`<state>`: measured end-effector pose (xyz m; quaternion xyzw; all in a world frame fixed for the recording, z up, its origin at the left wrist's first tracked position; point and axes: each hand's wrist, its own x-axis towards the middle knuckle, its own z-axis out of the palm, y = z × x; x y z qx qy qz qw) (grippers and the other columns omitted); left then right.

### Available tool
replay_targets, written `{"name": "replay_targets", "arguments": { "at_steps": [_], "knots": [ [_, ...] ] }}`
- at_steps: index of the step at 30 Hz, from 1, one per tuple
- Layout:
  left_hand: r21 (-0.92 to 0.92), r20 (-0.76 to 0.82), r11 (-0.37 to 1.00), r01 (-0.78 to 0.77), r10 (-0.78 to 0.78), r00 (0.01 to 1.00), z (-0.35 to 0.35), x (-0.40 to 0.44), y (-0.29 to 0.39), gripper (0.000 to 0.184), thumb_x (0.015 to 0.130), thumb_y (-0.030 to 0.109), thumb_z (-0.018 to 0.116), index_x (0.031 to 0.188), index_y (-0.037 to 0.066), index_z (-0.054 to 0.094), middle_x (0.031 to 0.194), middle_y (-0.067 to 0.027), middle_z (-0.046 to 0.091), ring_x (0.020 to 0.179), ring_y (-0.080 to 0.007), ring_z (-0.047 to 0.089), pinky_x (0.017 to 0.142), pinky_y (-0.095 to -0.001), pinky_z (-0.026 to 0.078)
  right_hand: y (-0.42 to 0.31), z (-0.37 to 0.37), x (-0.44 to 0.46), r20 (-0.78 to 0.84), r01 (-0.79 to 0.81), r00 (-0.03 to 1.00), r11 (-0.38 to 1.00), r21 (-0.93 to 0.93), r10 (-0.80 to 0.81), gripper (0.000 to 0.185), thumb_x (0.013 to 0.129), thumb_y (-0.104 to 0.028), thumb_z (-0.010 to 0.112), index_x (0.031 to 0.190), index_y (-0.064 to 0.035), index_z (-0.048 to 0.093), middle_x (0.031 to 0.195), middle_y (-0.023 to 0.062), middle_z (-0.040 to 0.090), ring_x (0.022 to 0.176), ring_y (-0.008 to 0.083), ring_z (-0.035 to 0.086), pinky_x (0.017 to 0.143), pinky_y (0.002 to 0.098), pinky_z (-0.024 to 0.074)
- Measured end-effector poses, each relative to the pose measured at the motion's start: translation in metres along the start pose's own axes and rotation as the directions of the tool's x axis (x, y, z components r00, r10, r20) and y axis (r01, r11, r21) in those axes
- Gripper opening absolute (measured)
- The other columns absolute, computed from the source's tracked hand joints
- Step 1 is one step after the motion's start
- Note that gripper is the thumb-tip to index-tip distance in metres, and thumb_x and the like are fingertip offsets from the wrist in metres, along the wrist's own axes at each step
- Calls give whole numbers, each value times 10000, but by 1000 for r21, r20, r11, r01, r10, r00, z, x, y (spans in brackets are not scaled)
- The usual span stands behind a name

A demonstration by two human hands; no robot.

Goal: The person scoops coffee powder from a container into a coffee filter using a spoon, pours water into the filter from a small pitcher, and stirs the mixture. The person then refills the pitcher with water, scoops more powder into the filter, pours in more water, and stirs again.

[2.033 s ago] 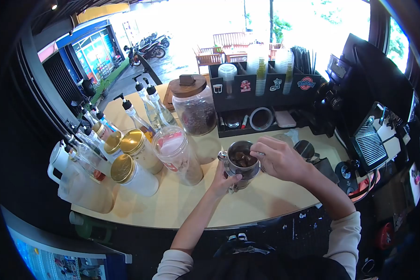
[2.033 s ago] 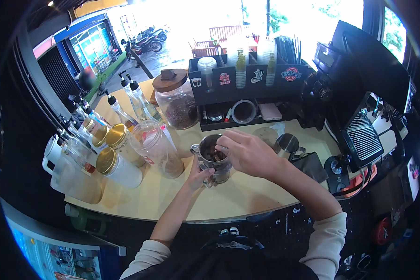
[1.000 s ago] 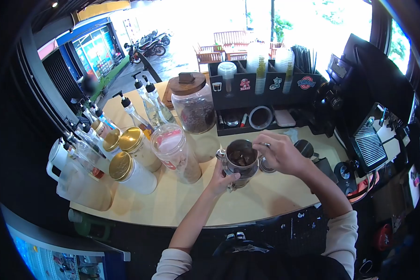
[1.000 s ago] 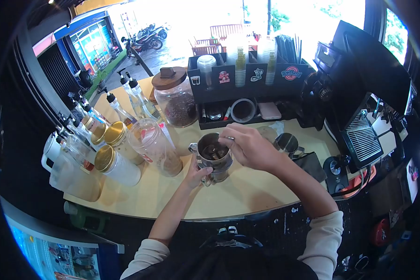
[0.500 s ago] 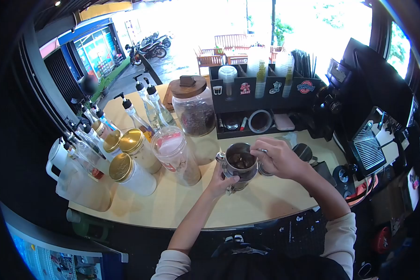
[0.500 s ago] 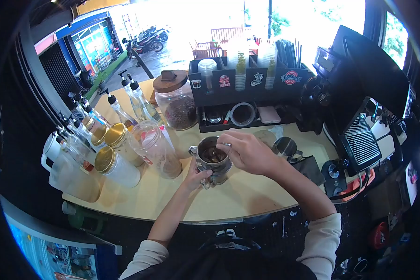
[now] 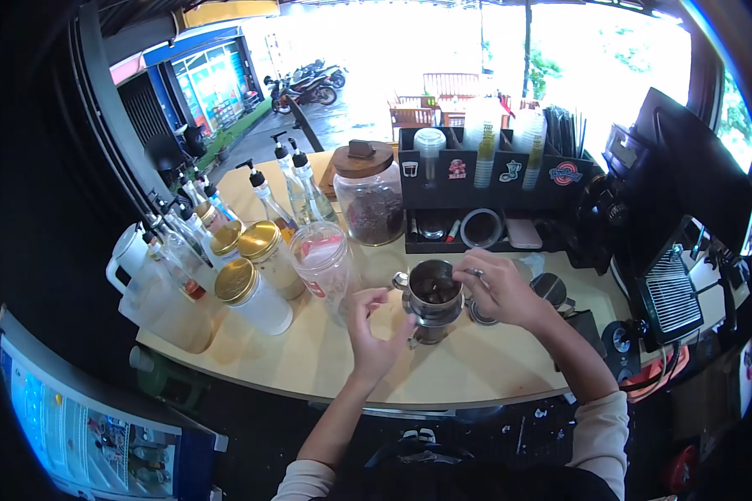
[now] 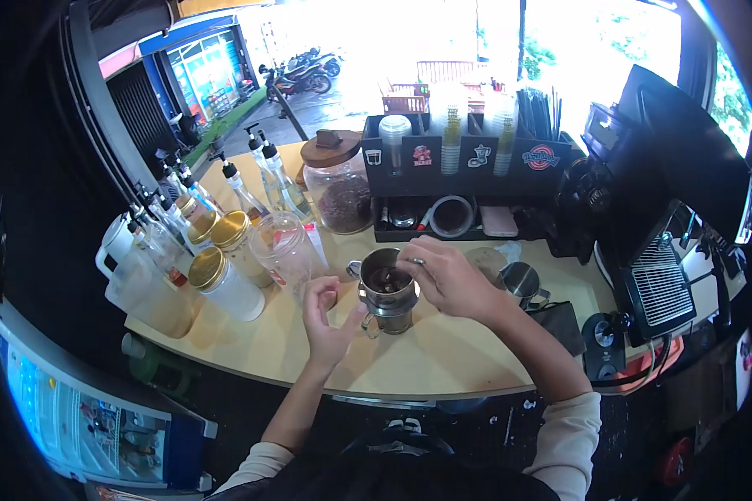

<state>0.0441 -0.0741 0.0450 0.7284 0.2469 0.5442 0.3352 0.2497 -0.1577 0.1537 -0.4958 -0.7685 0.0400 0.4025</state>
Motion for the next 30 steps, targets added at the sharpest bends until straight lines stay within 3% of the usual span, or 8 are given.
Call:
{"name": "replay_targets", "arguments": {
  "at_steps": [2, 4, 11, 13, 19, 24, 28, 30],
  "knots": [
    [0, 24, 1000, -17, 17, 1000, 8, -2, 15, 641, 685, 168, 805, 1185, 11, 436, 1123, -125, 502, 1024, -223, 512, 875, -358, 416, 4, 0, 1, -18, 7, 1000, 998, -56, -8, 115, 883, -39, 568, 978, 25, 577, 853, 155, 589, 759, 319, 593, 677, 386, 476],
    [66, 19, 989, -131, 130, 991, 23, 3, 28, 697, 680, 178, 810, 1223, 8, 407, 1143, -144, 486, 1055, -260, 499, 914, -376, 391, 7, 4, 1, -17, 20, 1000, 995, 95, -18, 107, 889, -39, 566, 971, 29, 574, 856, 155, 593, 743, 318, 594, 668, 384, 478],
    [365, -42, 930, -37, 56, 998, 49, 11, 43, 914, 602, 368, 860, 1238, -20, 333, 1163, -182, 467, 1046, -325, 507, 902, -439, 374, 16, 9, -3, -101, 82, 992, 996, 33, -79, 92, 900, -44, 560, 954, 30, 576, 839, 167, 589, 728, 327, 594, 658, 373, 477],
    [412, -41, 911, -24, 45, 998, 49, 14, 43, 916, 598, 378, 861, 1233, -16, 331, 1157, -184, 472, 1044, -330, 513, 899, -443, 373, 14, 10, -5, -77, 51, 996, 989, 140, -40, 91, 894, -41, 566, 948, 31, 578, 840, 171, 594, 729, 327, 593, 662, 370, 476],
    [202, 47, 975, 88, -100, 994, 38, 26, 31, 910, 589, 325, 870, 1219, -3, 300, 1150, -188, 487, 1067, -326, 536, 904, -442, 417, 20, 9, -6, -118, 72, 991, 995, 76, -62, 97, 890, -41, 570, 950, 35, 582, 862, 167, 611, 720, 332, 593, 662, 371, 478],
    [-117, 332, 991, 67, -24, 943, 20, 41, 18, 927, 614, 169, 866, 1262, 1, 224, 1225, -183, 461, 1207, -274, 475, 1042, -381, 397, 16, 7, -6, -73, 44, 997, 995, 92, -37, 101, 887, -43, 574, 951, 34, 588, 861, 169, 613, 735, 327, 600, 671, 374, 480],
    [-180, 349, 978, 102, -34, 936, 24, 33, 16, 940, 629, 169, 860, 1301, -9, 227, 1263, -198, 445, 1219, -276, 470, 1044, -382, 396, 14, 7, -4, -67, 94, 994, 992, 79, -89, 97, 889, -48, 574, 947, 28, 594, 856, 163, 615, 747, 325, 610, 668, 379, 481],
    [-115, 218, 993, 31, -5, 976, 32, 26, 24, 957, 622, 185, 869, 1324, -16, 250, 1267, -201, 444, 1223, -270, 467, 1041, -380, 397, 11, 9, -4, -58, 102, 994, 991, 88, -97, 96, 887, -47, 577, 948, 24, 599, 855, 161, 616, 748, 324, 611, 669, 377, 482]
  ]
}}
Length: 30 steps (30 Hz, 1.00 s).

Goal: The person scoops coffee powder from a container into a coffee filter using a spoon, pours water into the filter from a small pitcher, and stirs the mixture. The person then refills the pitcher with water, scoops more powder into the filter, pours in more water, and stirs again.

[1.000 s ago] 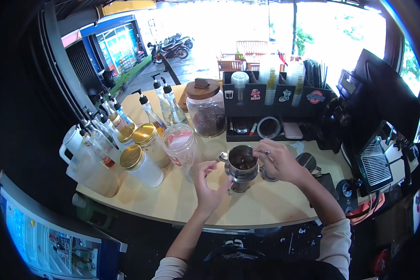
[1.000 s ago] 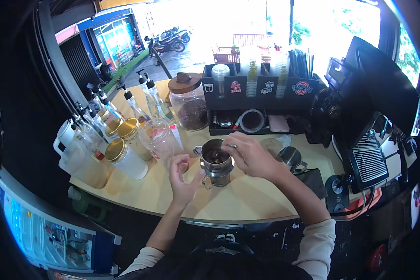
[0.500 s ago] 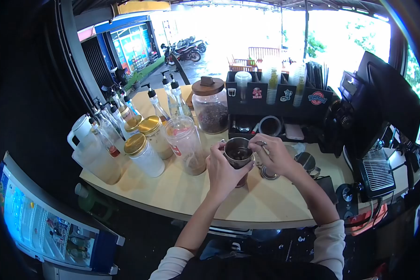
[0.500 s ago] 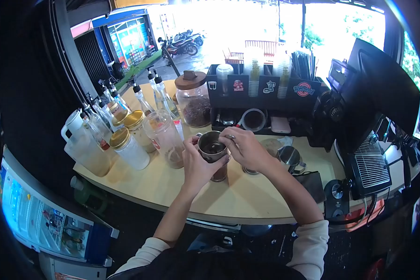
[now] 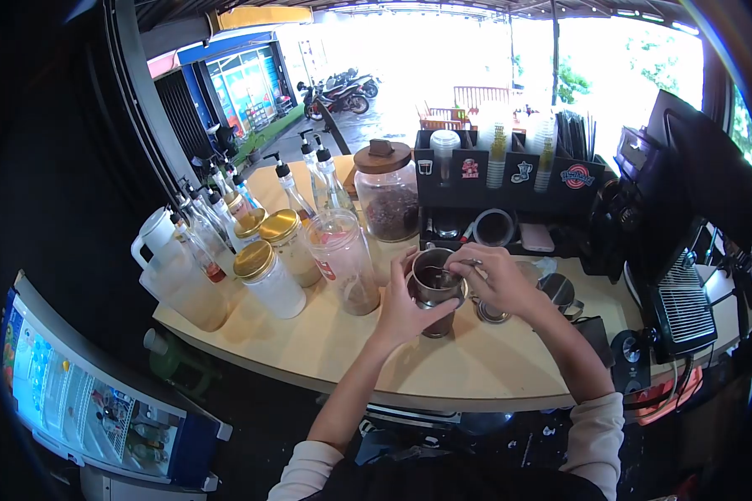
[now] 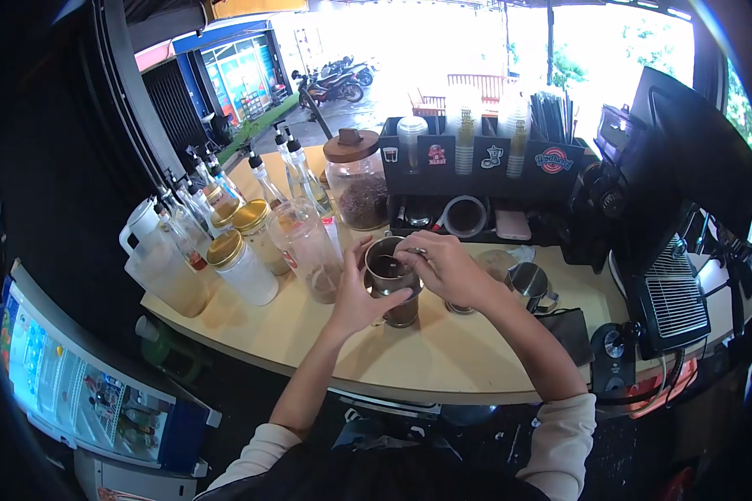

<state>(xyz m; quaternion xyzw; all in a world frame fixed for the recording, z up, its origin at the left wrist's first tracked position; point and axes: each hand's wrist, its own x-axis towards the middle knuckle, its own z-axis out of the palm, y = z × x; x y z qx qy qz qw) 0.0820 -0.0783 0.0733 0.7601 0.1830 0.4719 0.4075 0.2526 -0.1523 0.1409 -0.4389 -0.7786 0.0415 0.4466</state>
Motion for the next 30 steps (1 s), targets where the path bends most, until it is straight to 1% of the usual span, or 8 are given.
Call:
{"name": "replay_targets", "arguments": {
  "at_steps": [2, 4, 10, 16, 20, 23, 26, 30],
  "knots": [
    [-35, -49, 999, 20, -21, 999, 9, -2, 4, 919, 613, 234, 879, 1296, -21, 320, 1236, -190, 477, 1178, -259, 508, 1005, -373, 424, 0, 1, 1, 11, 2, 1000, 1000, 9, -2, 95, 886, -46, 579, 948, 21, 604, 854, 159, 617, 749, 324, 612, 670, 376, 484],
    [215, -96, 972, 96, -76, 992, 12, 1, 2, 903, 599, 251, 878, 1279, -16, 347, 1189, -196, 522, 1107, -286, 565, 941, -379, 463, 4, -1, 4, -10, -42, 999, 995, -93, 41, 103, 878, -41, 587, 958, 17, 616, 855, 155, 619, 743, 313, 614, 675, 369, 487],
    [178, -84, 984, 5, 10, 996, 3, 6, 7, 736, 571, 233, 878, 1167, -1, 515, 1067, -141, 622, 983, -250, 633, 876, -363, 499, -7, -1, 1, 36, -6, 999, 1000, -6, 7, 112, 866, -34, 600, 955, 22, 637, 859, 148, 631, 743, 286, 615, 679, 357, 488],
    [27, 14, 998, -54, 54, 998, -10, 11, 10, 756, 557, 182, 883, 1196, 8, 518, 1092, -113, 636, 1046, -207, 616, 935, -340, 477, -13, -4, -3, -22, -7, 1000, 1000, 23, 7, 91, 847, -7, 615, 923, 26, 653, 817, 133, 633, 729, 261, 598, 663, 337, 472],
    [86, 53, 992, -96, 92, 994, -16, 14, 11, 791, 559, 156, 873, 1242, 21, 498, 1123, -111, 627, 1080, -205, 604, 960, -338, 467, -16, -6, -1, -120, -68, 991, 997, -25, 64, 93, 838, 5, 623, 923, 18, 658, 783, 136, 627, 677, 267, 564, 629, 345, 456],
    [107, 82, 986, -125, 117, 990, -19, 17, 7, 822, 560, 140, 865, 1277, 33, 476, 1173, -110, 601, 1106, -205, 588, 976, -344, 456, -22, -6, -5, -48, -50, 998, 999, -2, 50, 94, 831, 9, 630, 921, 11, 660, 793, 135, 633, 703, 271, 585, 643, 346, 465],
    [37, 94, 993, -112, 108, 990, -22, 19, 9, 767, 572, 128, 834, 1255, 61, 492, 1194, -122, 576, 1122, -256, 567, 984, -369, 436, -29, -3, -5, -40, 33, 999, 999, -35, -34, 115, 819, 26, 630, 924, 1, 668, 775, 99, 630, 715, 199, 613, 655, 314, 478],
    [30, 121, 986, -165, 161, 980, -24, 24, 10, 786, 571, 123, 831, 1274, 73, 481, 1215, -117, 562, 1132, -257, 561, 984, -369, 438, -26, -6, -4, -148, -49, 988, 999, 4, 49, 125, 816, 13, 645, 935, -8, 677, 789, 101, 639, 724, 201, 622, 659, 307, 485]
  ]
}}
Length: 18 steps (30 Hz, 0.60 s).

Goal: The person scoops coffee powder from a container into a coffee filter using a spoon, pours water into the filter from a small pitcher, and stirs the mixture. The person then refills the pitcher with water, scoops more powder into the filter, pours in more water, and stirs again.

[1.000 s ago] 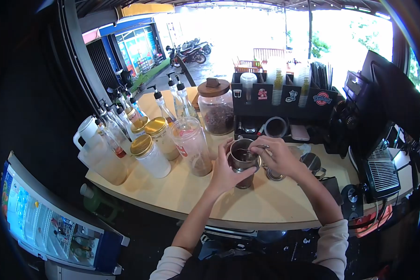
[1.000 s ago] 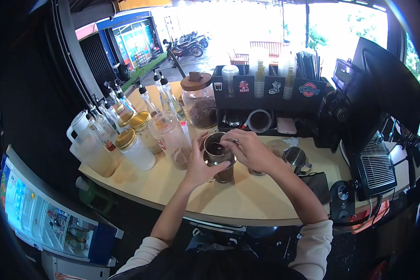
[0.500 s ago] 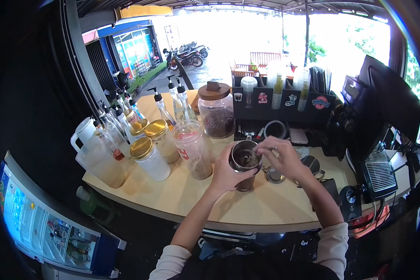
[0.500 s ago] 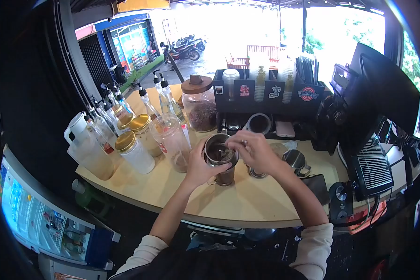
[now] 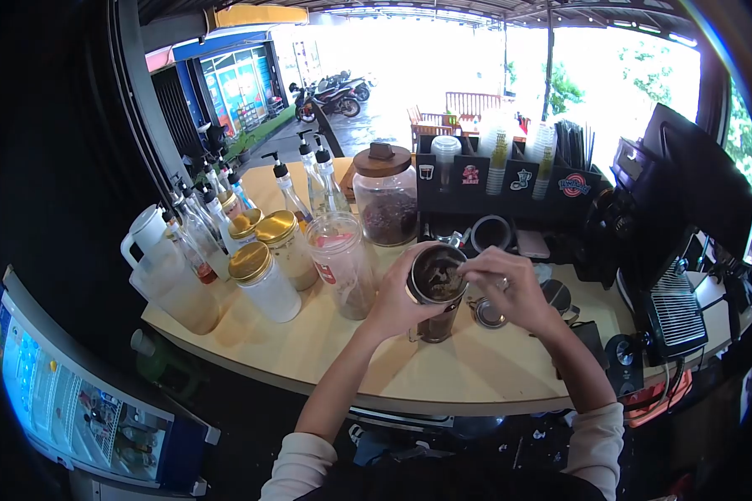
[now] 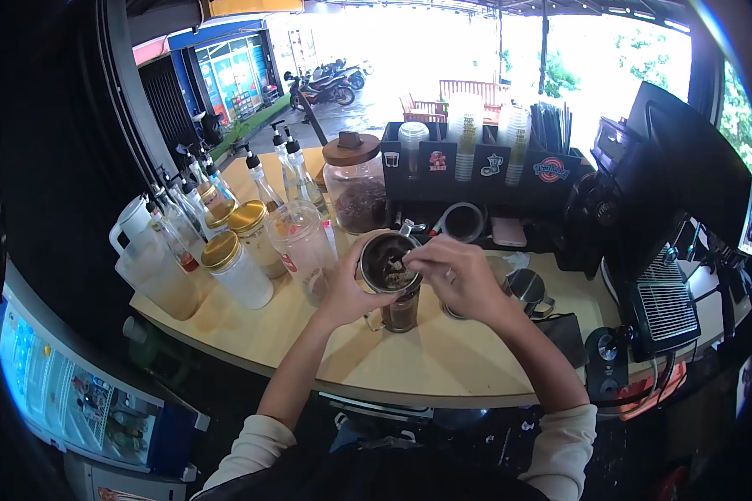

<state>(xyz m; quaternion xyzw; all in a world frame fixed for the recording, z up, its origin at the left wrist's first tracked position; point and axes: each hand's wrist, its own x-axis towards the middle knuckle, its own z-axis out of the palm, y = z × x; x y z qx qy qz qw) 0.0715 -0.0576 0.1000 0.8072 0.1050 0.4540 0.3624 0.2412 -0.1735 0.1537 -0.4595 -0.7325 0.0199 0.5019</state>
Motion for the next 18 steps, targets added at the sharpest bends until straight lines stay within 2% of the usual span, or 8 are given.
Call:
{"name": "replay_targets", "arguments": {
  "at_steps": [2, 6, 8, 9, 13, 15, 18],
  "knots": [
    [-16, 7, 1000, 6, -6, 1000, 0, 1, 1, 791, 570, 121, 830, 1277, 75, 479, 1222, -115, 558, 1139, -258, 557, 986, -369, 437, -12, 1, -3, 118, 61, 991, 998, -35, -56, 137, 824, 8, 645, 955, -4, 684, 820, 104, 653, 741, 197, 626, 670, 302, 492],
    [-46, 11, 999, -9, 10, 1000, 4, 2, -1, 802, 564, 113, 830, 1283, 74, 476, 1227, -113, 554, 1150, -261, 550, 992, -365, 433, -12, -2, -7, 24, -76, 997, 996, 37, 76, 159, 820, 7, 658, 975, -19, 682, 852, 118, 649, 772, 250, 627, 686, 345, 500],
    [-48, 7, 998, -27, 27, 1000, 5, 2, -1, 805, 562, 110, 831, 1284, 75, 475, 1228, -113, 553, 1149, -262, 550, 994, -364, 432, -8, -3, -7, 31, 35, 999, 998, -56, -33, 164, 829, 0, 656, 990, -20, 679, 873, 121, 643, 787, 257, 623, 698, 360, 504],
    [-56, 16, 998, -24, 25, 1000, 5, 2, 0, 807, 564, 106, 830, 1287, 73, 473, 1230, -113, 553, 1149, -257, 550, 997, -362, 430, -10, -1, -9, 85, 57, 995, 998, -41, -53, 169, 825, -1, 659, 990, -29, 681, 865, 119, 639, 797, 260, 618, 708, 364, 499],
    [-120, 51, 993, -22, 28, 998, 4, 1, -2, 801, 584, 92, 818, 1301, 72, 464, 1242, -106, 549, 1158, -236, 544, 1003, -356, 425, -10, -6, -12, 132, 131, 984, 988, -77, -120, 177, 818, 3, 663, 990, -34, 681, 855, 121, 633, 790, 251, 614, 674, 343, 491],
    [-156, 55, 987, -27, 36, 998, 5, 2, -1, 795, 594, 88, 810, 1308, 75, 459, 1244, -103, 549, 1161, -226, 541, 1003, -352, 425, -7, -12, -10, 46, 44, 998, 992, -116, -39, 193, 805, 9, 668, 991, -38, 677, 843, 116, 628, 773, 239, 614, 634, 326, 480],
    [-187, 64, 982, -22, 34, 997, 3, 4, -1, 787, 612, 81, 795, 1319, 80, 450, 1248, -99, 549, 1167, -213, 537, 1004, -347, 424, -14, -14, -11, 26, -21, 999, 994, -107, 24, 198, 792, 16, 672, 984, -32, 675, 831, 108, 622, 748, 234, 611, 609, 316, 473]
  ]
}}
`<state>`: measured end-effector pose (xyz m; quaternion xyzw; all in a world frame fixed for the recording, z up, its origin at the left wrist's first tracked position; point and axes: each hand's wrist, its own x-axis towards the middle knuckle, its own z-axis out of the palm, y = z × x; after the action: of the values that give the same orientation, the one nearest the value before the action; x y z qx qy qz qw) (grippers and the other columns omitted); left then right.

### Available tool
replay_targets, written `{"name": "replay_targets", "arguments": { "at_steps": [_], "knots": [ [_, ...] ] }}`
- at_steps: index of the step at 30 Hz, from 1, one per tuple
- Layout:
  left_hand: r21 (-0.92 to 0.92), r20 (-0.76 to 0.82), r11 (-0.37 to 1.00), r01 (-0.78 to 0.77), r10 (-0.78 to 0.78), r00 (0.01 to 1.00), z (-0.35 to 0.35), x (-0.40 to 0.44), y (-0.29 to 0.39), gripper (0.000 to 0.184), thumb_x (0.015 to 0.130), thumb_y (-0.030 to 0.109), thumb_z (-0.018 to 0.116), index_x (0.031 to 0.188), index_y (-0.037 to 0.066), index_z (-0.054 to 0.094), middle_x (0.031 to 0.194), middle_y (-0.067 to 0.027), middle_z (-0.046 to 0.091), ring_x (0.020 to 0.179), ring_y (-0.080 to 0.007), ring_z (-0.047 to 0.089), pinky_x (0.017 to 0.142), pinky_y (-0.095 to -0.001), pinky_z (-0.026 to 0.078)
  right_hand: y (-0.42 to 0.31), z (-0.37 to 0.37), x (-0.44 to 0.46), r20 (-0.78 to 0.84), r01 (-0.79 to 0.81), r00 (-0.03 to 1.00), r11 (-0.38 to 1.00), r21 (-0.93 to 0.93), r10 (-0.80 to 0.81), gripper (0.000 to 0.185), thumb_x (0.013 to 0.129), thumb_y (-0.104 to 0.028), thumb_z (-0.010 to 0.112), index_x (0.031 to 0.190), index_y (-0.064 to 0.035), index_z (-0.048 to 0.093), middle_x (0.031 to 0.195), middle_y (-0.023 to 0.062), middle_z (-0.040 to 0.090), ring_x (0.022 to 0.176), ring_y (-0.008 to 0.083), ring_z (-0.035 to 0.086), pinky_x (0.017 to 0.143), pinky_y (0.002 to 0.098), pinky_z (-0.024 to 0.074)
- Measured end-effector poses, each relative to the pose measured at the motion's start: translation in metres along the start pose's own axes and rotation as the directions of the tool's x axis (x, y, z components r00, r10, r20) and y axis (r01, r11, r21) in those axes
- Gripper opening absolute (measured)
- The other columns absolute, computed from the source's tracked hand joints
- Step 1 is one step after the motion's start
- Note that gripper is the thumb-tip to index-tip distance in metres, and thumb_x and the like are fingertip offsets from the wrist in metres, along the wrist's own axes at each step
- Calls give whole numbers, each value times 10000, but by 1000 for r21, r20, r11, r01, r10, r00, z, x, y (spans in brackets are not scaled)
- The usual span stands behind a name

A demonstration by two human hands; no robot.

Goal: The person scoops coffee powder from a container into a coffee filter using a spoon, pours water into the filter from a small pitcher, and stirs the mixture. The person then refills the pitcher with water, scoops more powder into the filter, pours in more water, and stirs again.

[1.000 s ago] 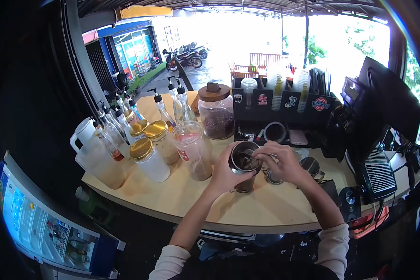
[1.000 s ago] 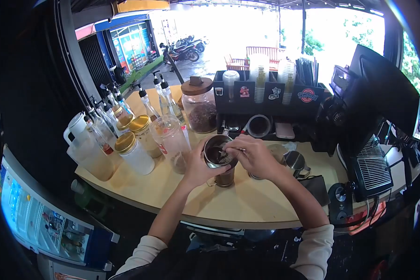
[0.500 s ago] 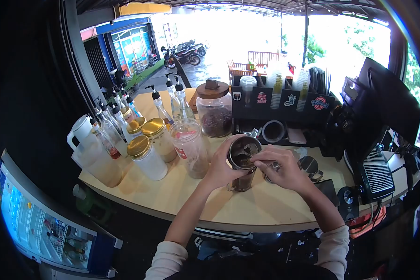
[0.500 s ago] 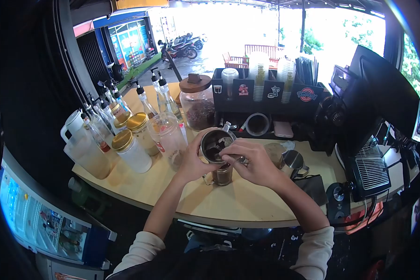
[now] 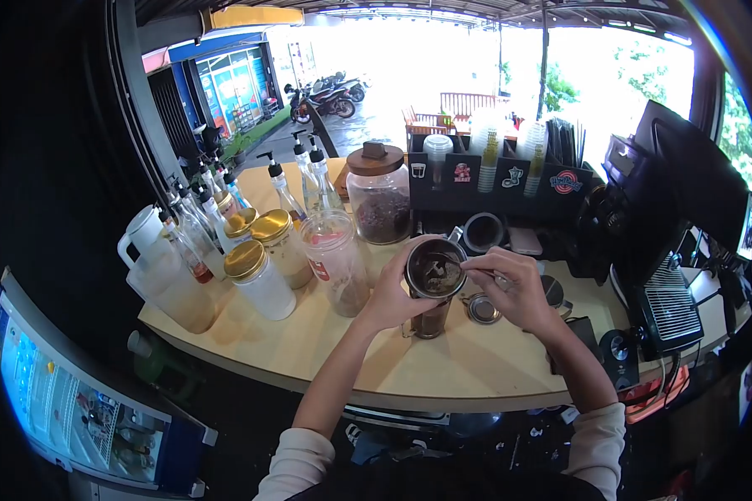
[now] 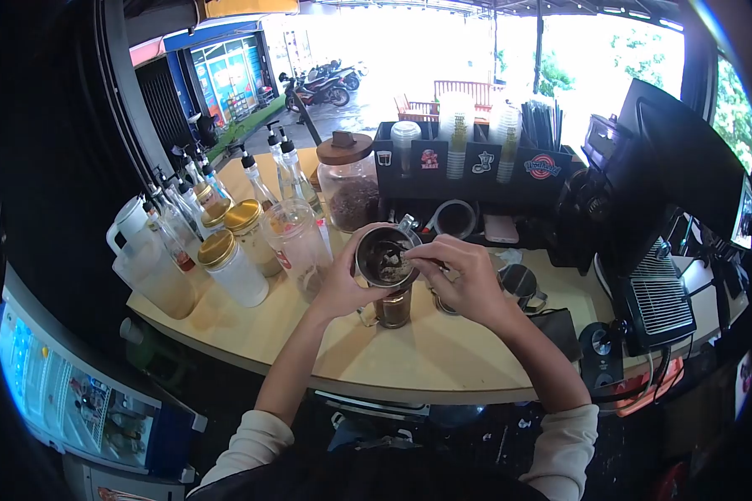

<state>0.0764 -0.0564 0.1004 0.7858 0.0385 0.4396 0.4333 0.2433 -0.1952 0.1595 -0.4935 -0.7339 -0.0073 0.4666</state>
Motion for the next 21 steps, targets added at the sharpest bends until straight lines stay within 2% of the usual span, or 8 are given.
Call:
{"name": "replay_targets", "arguments": {
  "at_steps": [4, 6, 7, 12, 13, 15, 20, 21],
  "knots": [
    [-17, 1, 1000, 18, -18, 1000, -1, 0, 3, 787, 619, 69, 782, 1328, 81, 440, 1252, -94, 548, 1175, -202, 533, 1014, -340, 418, -1, 2, -3, -55, 67, 996, 997, -27, -68, 221, 793, 25, 666, 1007, -31, 661, 819, 99, 613, 725, 239, 608, 611, 325, 482],
    [-29, 13, 999, 24, -24, 1000, -1, 1, 6, 786, 616, 60, 776, 1327, 81, 440, 1253, -91, 548, 1178, -200, 532, 1019, -338, 414, -5, 2, -1, -68, 206, 973, 964, -166, -220, 274, 780, 40, 661, 1044, -30, 636, 843, 98, 609, 761, 247, 609, 645, 344, 496],
    [-41, 26, 999, 31, -30, 999, -2, 1, 7, 786, 613, 51, 770, 1326, 80, 440, 1254, -88, 548, 1181, -198, 530, 1024, -336, 411, -5, 2, -2, -69, 205, 973, 965, -166, -219, 274, 780, 40, 661, 1044, -30, 636, 843, 98, 609, 761, 247, 609, 645, 344, 496],
    [-34, 57, 999, 38, -36, 998, -2, 4, 12, 784, 602, 18, 753, 1319, 78, 442, 1257, -85, 544, 1182, -196, 530, 1027, -333, 411, -5, 0, -5, 175, 306, 943, 943, -132, -282, 416, 715, 31, 680, 1121, -28, 615, 929, 101, 619, 862, 256, 581, 743, 367, 471],
    [-14, 74, 999, 37, -36, 997, -2, 4, 12, 783, 599, 10, 750, 1316, 76, 443, 1260, -86, 541, 1182, -198, 530, 1028, -333, 410, -5, -2, -4, 174, 307, 943, 943, -132, -283, 416, 715, 31, 680, 1121, -28, 615, 929, 101, 619, 862, 256, 581, 743, 367, 471],
    [-11, 78, 1000, 8, -7, 997, -1, 5, 10, 780, 598, 9, 753, 1312, 77, 447, 1263, -86, 537, 1185, -197, 527, 1028, -333, 412, -6, -7, -2, 123, 343, 939, 892, -294, -321, 364, 704, 32, 669, 1055, -55, 625, 908, 74, 610, 820, 250, 588, 724, 363, 480],
    [-41, 67, 999, 30, -27, 997, -3, 7, 8, 775, 591, 31, 767, 1301, 87, 459, 1270, -86, 530, 1202, -225, 514, 1043, -355, 393, -5, -8, 1, 194, 428, 902, 856, -290, -385, 344, 691, 21, 670, 1025, -50, 626, 895, 62, 606, 814, 225, 586, 721, 347, 465],
    [34, 83, 999, -2, -1, 997, -4, 8, 4, 778, 587, 48, 773, 1299, 93, 461, 1270, -87, 531, 1210, -245, 504, 1051, -368, 378, -6, -8, 1, 233, 473, 879, 827, -305, -417, 338, 686, 18, 673, 1015, -45, 625, 887, 59, 603, 817, 217, 586, 724, 341, 462]
  ]
}}
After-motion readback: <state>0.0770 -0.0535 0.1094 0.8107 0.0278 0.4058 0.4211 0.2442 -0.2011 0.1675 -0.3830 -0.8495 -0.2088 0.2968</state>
